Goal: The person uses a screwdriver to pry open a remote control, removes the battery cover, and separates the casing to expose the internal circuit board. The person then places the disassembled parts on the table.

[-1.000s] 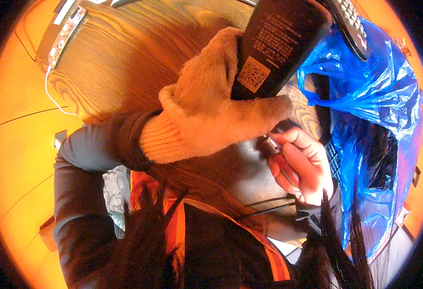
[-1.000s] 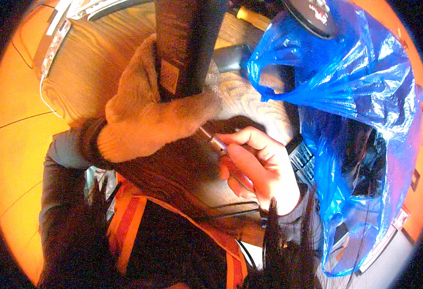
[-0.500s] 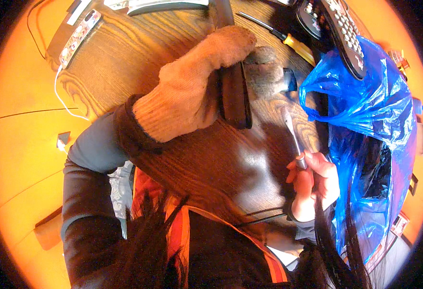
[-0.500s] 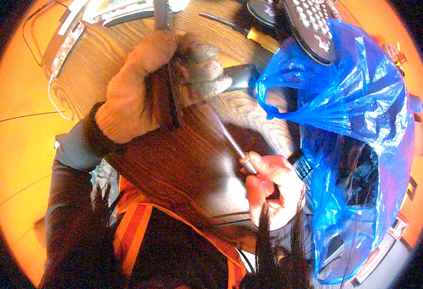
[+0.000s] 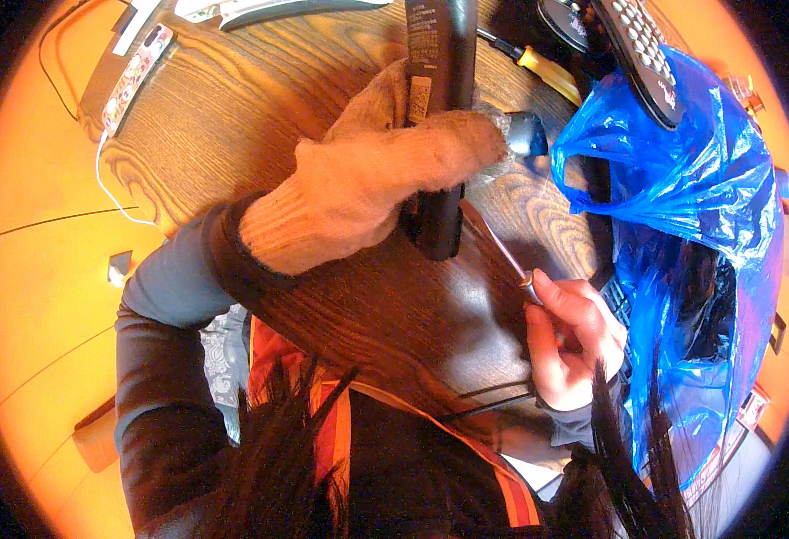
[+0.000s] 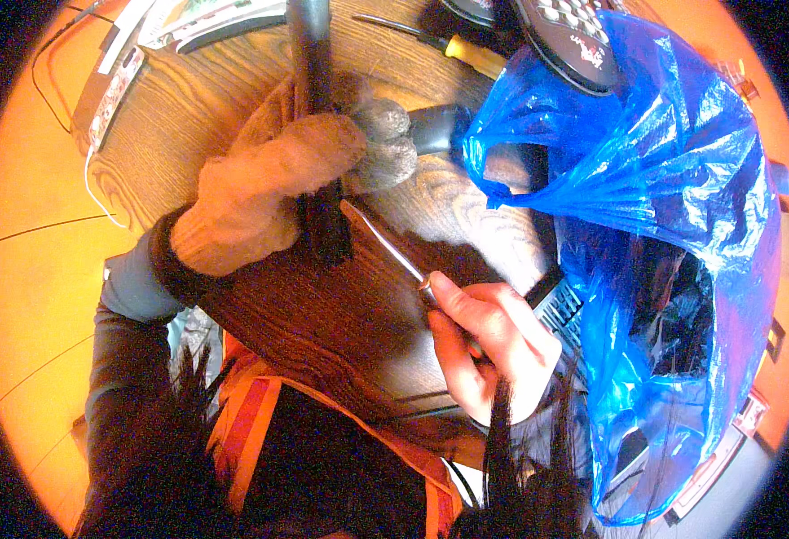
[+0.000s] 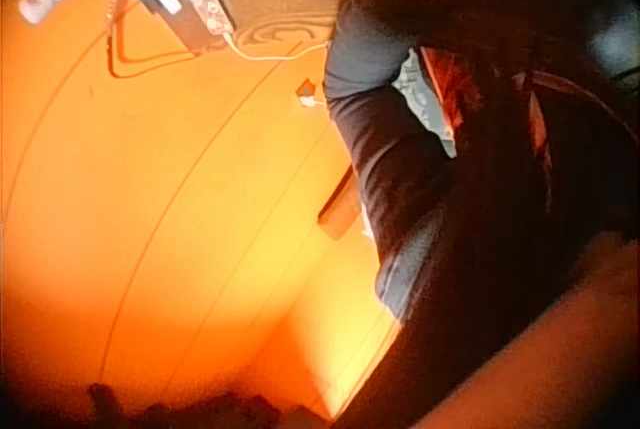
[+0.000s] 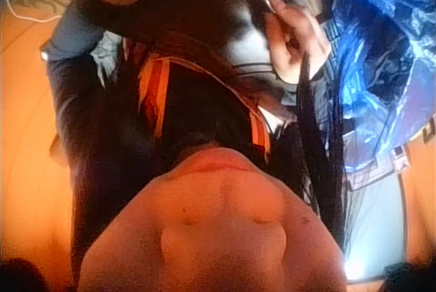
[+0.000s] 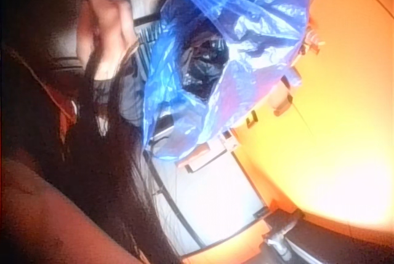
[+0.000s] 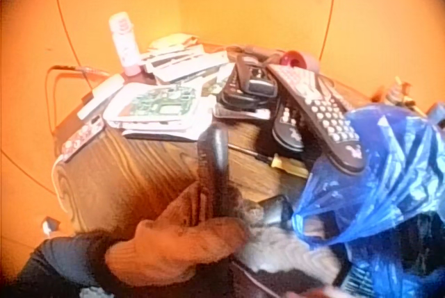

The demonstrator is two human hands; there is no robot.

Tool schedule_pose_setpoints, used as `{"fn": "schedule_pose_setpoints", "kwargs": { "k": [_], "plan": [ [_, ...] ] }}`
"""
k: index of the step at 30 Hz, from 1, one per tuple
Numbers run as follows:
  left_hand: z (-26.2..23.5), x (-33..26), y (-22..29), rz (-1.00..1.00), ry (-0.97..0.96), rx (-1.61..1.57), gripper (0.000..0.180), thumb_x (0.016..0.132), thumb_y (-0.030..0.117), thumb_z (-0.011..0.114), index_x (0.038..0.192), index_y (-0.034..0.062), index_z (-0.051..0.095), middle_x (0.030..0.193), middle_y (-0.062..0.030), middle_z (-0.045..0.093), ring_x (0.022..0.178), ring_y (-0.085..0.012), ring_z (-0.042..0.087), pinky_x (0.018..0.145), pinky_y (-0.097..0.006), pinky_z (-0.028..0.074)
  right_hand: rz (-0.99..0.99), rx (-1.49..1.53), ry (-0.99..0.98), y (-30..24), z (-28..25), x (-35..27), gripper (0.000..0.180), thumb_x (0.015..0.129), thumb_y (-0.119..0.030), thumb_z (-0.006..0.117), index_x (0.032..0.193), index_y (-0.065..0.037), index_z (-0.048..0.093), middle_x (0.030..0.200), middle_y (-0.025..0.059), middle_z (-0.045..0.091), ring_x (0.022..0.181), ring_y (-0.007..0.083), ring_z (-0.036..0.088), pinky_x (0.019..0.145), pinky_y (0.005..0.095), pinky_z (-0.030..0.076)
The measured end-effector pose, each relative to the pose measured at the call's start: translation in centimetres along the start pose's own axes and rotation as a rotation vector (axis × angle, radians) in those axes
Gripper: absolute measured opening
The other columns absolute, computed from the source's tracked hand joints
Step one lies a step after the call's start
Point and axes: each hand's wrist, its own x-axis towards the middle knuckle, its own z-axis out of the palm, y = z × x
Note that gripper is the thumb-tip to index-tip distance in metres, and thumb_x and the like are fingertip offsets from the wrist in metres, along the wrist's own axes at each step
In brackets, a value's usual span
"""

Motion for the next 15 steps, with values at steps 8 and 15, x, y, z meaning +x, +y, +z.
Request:
{"fn": "schedule_pose_setpoints", "kwargs": {
  "k": [8,15],
  "plan": [
    [-0.02,-0.15,0.19,-0.090,0.021,0.184,0.028,0.081,0.021,0.063,0.103,0.0046,0.055,0.083,-0.0014,0.059,0.073,-0.0113,0.054,0.065,-0.026,0.044,-0.149,-0.286,-0.095,0.05,-0.66,0.48,0.034,0.065,0.004,0.072,0.097,-0.004,0.065,0.075,0.0097,0.062,0.057,0.0211,0.060,0.049,0.0294,0.049],
    [-0.06,-0.43,-0.02,-0.130,0.036,0.163,0.027,0.081,0.023,0.064,0.098,0.0040,0.055,0.080,-0.0012,0.058,0.075,-0.0100,0.055,0.067,-0.025,0.045,0.716,0.454,-0.198,-0.10,-0.96,0.45,0.027,0.072,0.005,0.069,0.097,-0.003,0.066,0.075,0.0106,0.066,0.059,0.0139,0.062,0.051,0.0240,0.046]
  ]
}}
